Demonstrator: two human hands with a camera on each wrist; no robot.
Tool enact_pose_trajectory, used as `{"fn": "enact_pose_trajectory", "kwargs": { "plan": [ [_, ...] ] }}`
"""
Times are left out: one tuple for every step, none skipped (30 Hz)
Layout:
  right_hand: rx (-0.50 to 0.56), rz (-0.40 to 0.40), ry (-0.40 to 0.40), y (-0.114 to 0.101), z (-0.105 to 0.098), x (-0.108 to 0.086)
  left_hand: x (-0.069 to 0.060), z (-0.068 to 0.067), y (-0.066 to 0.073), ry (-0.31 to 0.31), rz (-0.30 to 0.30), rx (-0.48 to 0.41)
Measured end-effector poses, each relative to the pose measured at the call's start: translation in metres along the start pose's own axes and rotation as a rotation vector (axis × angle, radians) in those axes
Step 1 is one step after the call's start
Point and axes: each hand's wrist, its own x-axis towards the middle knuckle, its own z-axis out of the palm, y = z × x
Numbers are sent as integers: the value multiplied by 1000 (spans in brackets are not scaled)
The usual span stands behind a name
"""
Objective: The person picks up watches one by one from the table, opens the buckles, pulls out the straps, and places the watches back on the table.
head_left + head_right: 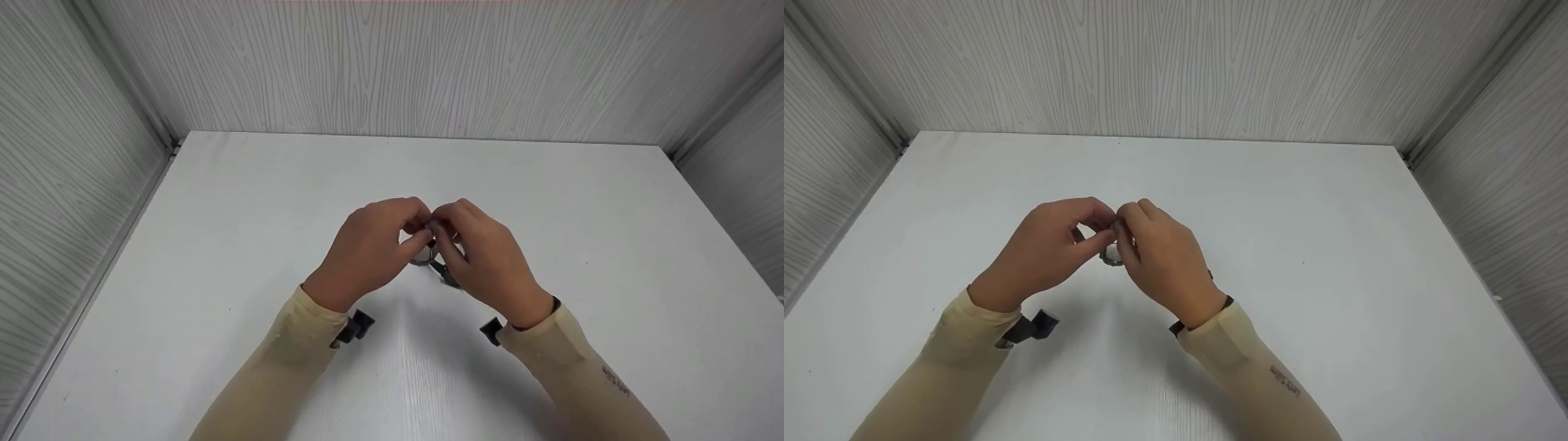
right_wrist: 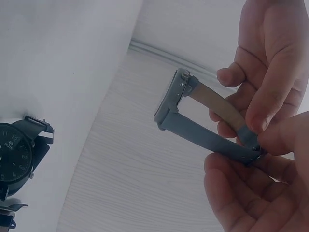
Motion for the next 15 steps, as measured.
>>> {"fn": "enact_pose_trajectory", "kwargs": {
  "plan": [
    [4, 1, -4, 1, 1, 0, 0, 1, -1, 0, 6, 9],
    [10, 0, -10, 3, 1, -1, 0, 2, -2, 0, 8, 13],
    [16, -2, -17, 4, 1, -1, 0, 2, -3, 0, 11, 18],
    [22, -5, -22, 5, 2, -1, 0, 2, -3, 0, 13, 20],
    [32, -9, -25, 7, 3, 0, 0, 2, -4, 0, 12, 21],
    [40, -14, -29, 8, 3, 0, 0, 2, -5, 1, 12, 20],
    [49, -21, -33, 9, 3, 0, 0, 2, -6, 2, 10, 16],
    [59, -28, -35, 10, 3, 1, 0, 1, -6, 3, 8, 10],
    [67, -34, -36, 10, 3, 1, 0, 1, -6, 2, 4, 5],
    [73, -36, -36, 11, 3, 1, 0, 0, -6, 0, -1, -5],
    [80, -38, -35, 12, 2, 1, 0, 0, -6, -4, -5, -12],
    [83, -39, -36, 13, 2, 1, 1, 0, -6, -7, -6, -19],
    [85, -40, -37, 13, 2, 1, 1, 0, -6, -12, -8, -22],
    [85, -39, -38, 14, 2, 1, 1, 1, -7, -17, -10, -26],
    [84, -38, -41, 14, 1, 1, 2, 1, -7, -21, -11, -29]
  ]
}}
